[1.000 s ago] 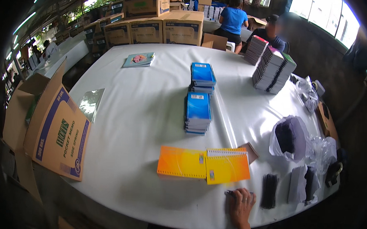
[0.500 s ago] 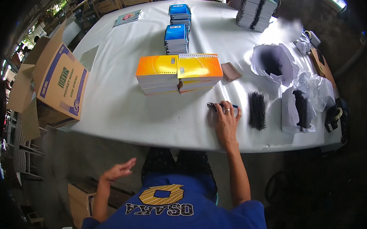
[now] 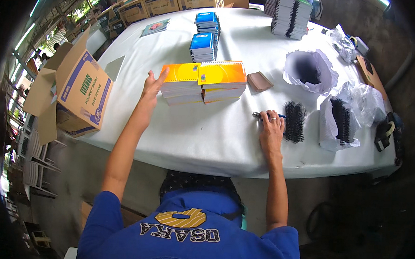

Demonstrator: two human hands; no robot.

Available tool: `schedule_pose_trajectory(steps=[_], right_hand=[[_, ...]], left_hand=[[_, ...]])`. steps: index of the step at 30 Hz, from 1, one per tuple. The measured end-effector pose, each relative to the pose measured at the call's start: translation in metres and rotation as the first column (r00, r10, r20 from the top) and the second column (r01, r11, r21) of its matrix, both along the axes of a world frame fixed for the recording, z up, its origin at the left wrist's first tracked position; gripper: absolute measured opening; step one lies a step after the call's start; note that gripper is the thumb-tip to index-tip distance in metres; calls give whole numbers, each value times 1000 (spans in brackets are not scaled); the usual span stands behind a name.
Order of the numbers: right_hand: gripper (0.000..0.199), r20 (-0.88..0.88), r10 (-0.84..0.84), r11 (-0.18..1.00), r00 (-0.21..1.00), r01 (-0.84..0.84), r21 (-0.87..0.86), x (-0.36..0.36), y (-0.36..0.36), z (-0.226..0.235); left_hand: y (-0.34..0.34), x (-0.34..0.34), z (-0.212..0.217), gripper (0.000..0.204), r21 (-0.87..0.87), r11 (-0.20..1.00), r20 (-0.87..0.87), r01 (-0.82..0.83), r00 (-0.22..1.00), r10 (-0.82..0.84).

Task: The person takes stacks of loose notebook pages from a cardboard box, aligns them on a table, and inserts spiral binding coils through the pre-punched holes of each notebook by hand.

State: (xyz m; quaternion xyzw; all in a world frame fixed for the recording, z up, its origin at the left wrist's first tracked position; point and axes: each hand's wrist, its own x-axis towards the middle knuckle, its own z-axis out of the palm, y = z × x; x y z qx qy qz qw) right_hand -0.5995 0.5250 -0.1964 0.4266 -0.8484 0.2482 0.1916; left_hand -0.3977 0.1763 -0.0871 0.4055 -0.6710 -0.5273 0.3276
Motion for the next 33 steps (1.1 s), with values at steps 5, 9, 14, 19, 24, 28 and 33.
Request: schedule_pose_trajectory(steps=[5, 9, 14, 19, 24, 28, 33], right_hand=[[26, 5, 46, 960, 999, -43, -276, 12, -9, 20], [23, 108, 281, 897, 954, -221, -383, 24, -32, 44], [23, -11, 299, 798, 954, -256, -546, 16, -78, 85], [38, 60, 147, 901, 987, -109, -421, -12, -120, 111], [40, 271, 141, 972, 952, -81, -220, -27, -144, 116], [24, 30, 71, 948, 997, -58, -313, -29, -139, 123], [15, -73, 524, 800, 848, -520, -298, 27, -189, 169]], left_hand=[[22, 5, -14, 111, -645, 759, 28, -85, 991, 134], [71, 2, -8, 112, -938, 249, 298, 240, 927, 230], [77, -12, -17, 87, -960, 124, 276, 252, 928, 251], [89, -38, -5, 45, -959, 36, 282, 281, 937, 206], [84, -50, -4, 30, -945, 184, 304, 272, 936, 178], [92, -8, -2, 67, -900, 433, 42, -48, 980, 194], [75, 32, -61, 117, -578, 792, 76, -198, 953, 294]])
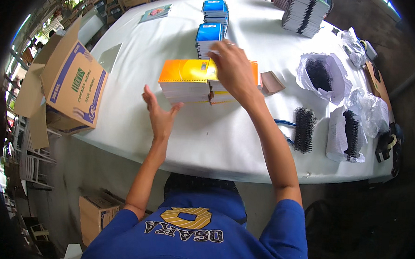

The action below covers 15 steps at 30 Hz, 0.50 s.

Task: The person takes stacks of loose notebook pages from a cardboard box, aligns them on a table, and inserts spiral binding coils through the pre-punched holes of each notebook by hand.

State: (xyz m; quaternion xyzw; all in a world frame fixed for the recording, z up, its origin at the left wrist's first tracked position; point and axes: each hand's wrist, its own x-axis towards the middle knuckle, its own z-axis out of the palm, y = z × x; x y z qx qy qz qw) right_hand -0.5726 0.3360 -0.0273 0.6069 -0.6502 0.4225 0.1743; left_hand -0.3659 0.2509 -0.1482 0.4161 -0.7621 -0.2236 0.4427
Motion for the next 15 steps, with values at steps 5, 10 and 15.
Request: schedule_pose_trajectory(steps=[5, 10, 15], right_hand=[[41, -78, 43, 867, 996, 1, 498, 5, -90, -5], [73, 125, 137, 497, 983, -177, 850, 0, -124, -7], [74, 95, 165, 451, 982, -161, 878, -1, -135, -14]], left_hand=[[-9, -28, -12, 116, 237, 971, -94, 6, 995, 17], [-21, -30, -22, 111, 233, 972, -187, -14, 981, 59], [-26, -26, -23, 104, 213, 977, -122, -3, 992, 30]])
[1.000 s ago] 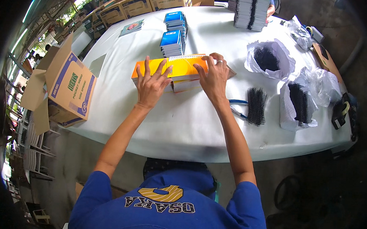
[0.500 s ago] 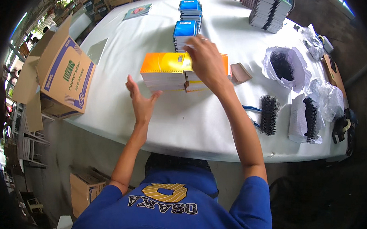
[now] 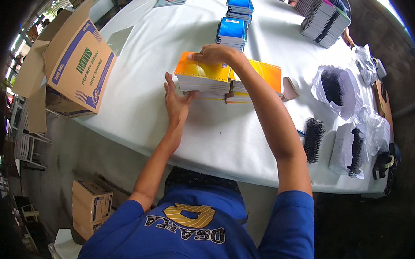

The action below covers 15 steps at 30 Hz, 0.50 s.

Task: The person takes stacks of loose notebook pages from a cardboard box, aligns them on a table, and inserts spiral binding coils through the pre-punched holes of each notebook by hand.

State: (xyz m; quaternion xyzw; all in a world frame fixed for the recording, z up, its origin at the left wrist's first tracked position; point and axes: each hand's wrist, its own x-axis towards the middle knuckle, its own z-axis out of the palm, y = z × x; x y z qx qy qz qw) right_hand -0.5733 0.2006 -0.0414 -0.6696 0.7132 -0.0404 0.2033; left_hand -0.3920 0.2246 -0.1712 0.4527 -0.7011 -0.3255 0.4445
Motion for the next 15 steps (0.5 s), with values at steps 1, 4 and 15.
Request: schedule_pose_trajectory(steps=[1, 4, 15], right_hand=[[75, 23, -19, 1000, 1000, 20, -6, 3, 0, 0], [77, 51, -39, 999, 998, 40, -6, 12, 0, 1], [78, 129, -62, 998, 990, 59, 21, 15, 2, 1]], left_hand=[[-3, 1, 0, 102, -5, 1000, -4, 17, 1000, -17], [-1, 5, -2, 98, 59, 998, 21, -36, 999, 34], [54, 13, 15, 70, 577, 640, -627, 507, 777, -51]])
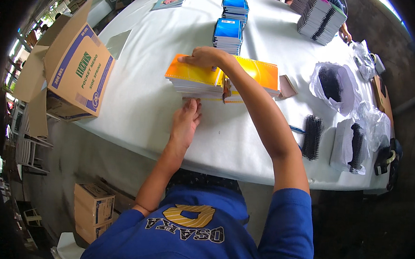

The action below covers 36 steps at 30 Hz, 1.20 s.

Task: The person takes stacks of loose notebook pages from a cardboard box, aligns them on a table, and inserts spiral binding coils through the pre-punched holes of each notebook by hand.

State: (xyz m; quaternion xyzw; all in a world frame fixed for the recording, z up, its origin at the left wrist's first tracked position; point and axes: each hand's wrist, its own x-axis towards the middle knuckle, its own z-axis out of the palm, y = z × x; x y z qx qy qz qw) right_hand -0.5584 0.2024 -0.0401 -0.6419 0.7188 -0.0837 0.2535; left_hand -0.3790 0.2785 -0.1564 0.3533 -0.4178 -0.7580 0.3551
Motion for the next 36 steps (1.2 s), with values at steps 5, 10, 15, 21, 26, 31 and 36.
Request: schedule_pose_trajectory(steps=[5, 10, 15, 21, 26, 31, 36], right_hand=[[80, 45, 17, 1000, 999, -17, 5, 15, 3, -3], [82, 26, 51, 998, 998, -52, 20, 26, 9, 3], [83, 102, 10, 999, 995, -15, 52, 26, 11, -2], [91, 128, 59, 992, 990, -73, 103, 28, 4, 0], [96, 211, 22, 993, 977, -45, 105, 21, 4, 0], [99, 268, 58, 988, 962, -93, 120, 31, 12, 17], [99, 191, 6, 996, 982, -22, 84, 51, 11, 21]], left_hand=[[-7, 1, 20, 76, 84, 995, -253, 54, 967, -31], [-12, 16, 14, 77, 109, 994, -187, 0, 982, 20], [-7, 16, 26, 77, 84, 996, -271, 3, 962, 20], [-10, 15, 27, 69, 104, 995, -328, 5, 944, 29], [-16, 15, 25, 61, 104, 994, -309, 15, 951, 18], [-18, 23, 28, 59, 113, 993, -317, 25, 948, 12], [-15, 38, 41, 61, 31, 996, -299, 84, 952, -71]])
